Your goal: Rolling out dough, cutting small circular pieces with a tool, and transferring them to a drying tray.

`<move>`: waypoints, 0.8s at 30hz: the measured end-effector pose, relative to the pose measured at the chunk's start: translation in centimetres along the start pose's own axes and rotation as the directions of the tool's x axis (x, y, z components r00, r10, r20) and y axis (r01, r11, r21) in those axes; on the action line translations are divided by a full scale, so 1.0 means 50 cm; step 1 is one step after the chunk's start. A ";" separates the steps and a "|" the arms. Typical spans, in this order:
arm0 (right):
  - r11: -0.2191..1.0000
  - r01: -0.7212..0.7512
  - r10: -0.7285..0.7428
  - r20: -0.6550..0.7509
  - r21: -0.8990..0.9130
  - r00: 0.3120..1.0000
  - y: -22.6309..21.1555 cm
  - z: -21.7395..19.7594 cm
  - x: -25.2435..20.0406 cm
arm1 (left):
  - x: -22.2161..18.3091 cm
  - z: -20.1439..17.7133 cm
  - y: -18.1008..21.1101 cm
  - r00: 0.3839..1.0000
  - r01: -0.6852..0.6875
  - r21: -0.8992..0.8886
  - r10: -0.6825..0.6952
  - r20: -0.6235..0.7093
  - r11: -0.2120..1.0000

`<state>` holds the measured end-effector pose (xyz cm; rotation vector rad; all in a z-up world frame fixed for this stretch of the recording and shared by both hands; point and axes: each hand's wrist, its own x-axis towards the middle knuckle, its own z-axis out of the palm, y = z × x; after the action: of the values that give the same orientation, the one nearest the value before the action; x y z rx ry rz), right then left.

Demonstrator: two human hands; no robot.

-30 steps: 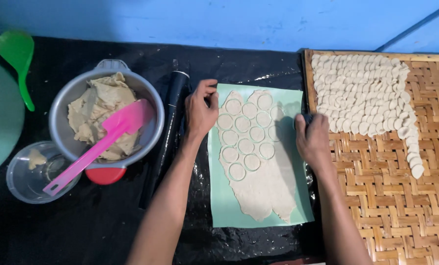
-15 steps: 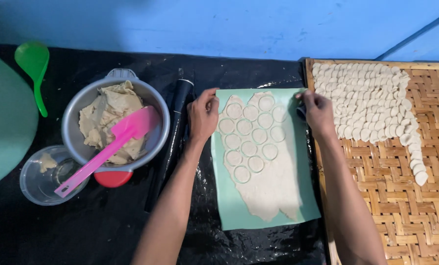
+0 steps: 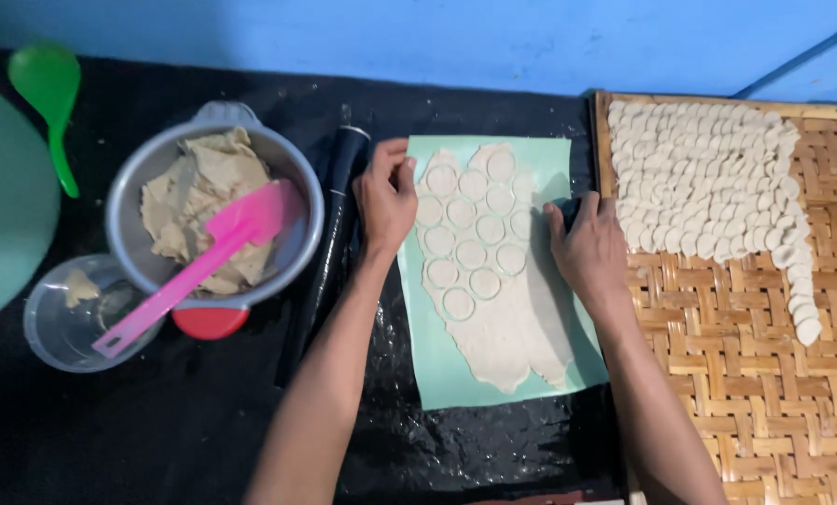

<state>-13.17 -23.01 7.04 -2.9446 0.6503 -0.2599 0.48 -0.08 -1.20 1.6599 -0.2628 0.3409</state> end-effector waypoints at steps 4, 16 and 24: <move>0.983 0.124 -0.115 -0.077 0.135 0.990 0.000 -0.011 -0.061 | 0.002 0.004 0.000 0.999 0.023 -0.032 -0.024 -0.036 0.999; 0.916 0.317 -0.389 0.355 0.245 0.850 -0.132 -0.060 -0.279 | 0.002 0.002 0.006 0.999 0.016 -0.044 -0.018 -0.047 0.999; 0.890 0.394 -0.292 0.379 -0.227 0.878 -0.164 -0.016 -0.296 | 0.002 0.002 0.005 0.999 0.008 -0.059 -0.010 -0.037 0.998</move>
<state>-23.21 -9.34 6.92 -3.2614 0.1127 0.3450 0.47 -0.19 -0.97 1.5945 -0.2351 0.3544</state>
